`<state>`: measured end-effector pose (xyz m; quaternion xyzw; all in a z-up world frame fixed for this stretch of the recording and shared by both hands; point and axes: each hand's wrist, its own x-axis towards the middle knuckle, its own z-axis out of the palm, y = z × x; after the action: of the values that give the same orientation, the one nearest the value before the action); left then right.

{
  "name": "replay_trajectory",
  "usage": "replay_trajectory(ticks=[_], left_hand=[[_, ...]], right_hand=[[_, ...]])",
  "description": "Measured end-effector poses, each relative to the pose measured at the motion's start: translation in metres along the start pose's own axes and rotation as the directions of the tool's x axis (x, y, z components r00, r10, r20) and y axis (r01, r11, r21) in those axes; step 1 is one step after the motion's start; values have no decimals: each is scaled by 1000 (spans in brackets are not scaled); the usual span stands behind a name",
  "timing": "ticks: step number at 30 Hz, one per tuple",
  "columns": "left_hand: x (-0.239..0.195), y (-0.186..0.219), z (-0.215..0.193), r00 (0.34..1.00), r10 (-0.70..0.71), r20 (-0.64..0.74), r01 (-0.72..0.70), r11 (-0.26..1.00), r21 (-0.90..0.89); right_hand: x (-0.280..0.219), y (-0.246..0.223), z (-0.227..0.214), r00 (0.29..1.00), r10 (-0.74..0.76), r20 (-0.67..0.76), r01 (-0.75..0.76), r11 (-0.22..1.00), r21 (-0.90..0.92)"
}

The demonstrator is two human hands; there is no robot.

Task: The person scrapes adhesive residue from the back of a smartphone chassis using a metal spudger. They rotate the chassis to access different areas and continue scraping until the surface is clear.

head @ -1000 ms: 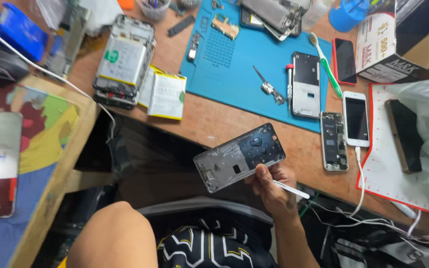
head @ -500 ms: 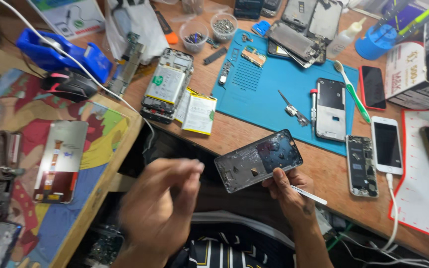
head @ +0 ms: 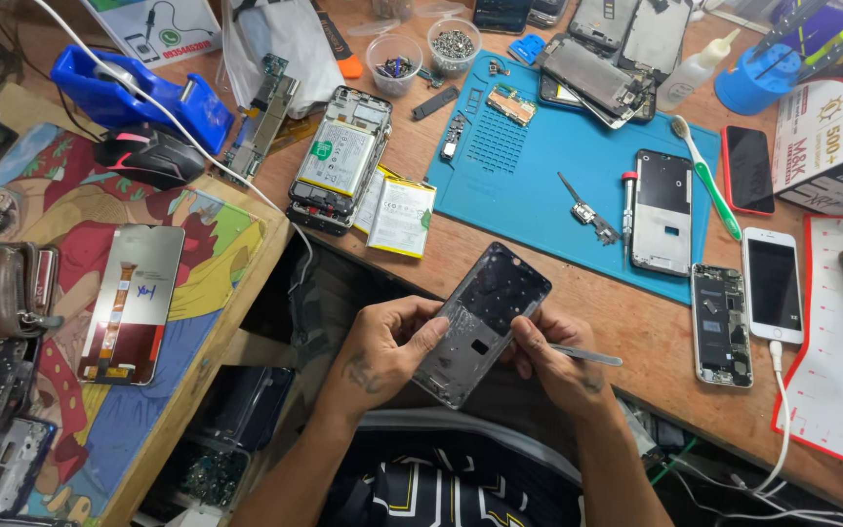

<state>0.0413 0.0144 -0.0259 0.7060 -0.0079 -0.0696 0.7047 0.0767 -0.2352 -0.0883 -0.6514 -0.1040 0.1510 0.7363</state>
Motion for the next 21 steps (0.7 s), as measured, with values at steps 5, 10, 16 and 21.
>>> replay_trajectory(ticks=[5,10,16,21], left_hand=[[-7,-5,2,995,26,-99,-33,997,-70],[-11,-5,-3,987,71,-143,-87,990,-114],[-29,-10,-41,895,194,-402,-217,976,-12],[-44,-10,-94,786,217,-579,-191,976,107]], right_hand=[[2,-3,-3,992,-20,-121,19,1000,-7],[0,-8,-9,985,-74,-153,76,997,4],[2,2,-16,979,-91,-181,89,996,-17],[7,10,-22,980,-134,-146,138,990,21]])
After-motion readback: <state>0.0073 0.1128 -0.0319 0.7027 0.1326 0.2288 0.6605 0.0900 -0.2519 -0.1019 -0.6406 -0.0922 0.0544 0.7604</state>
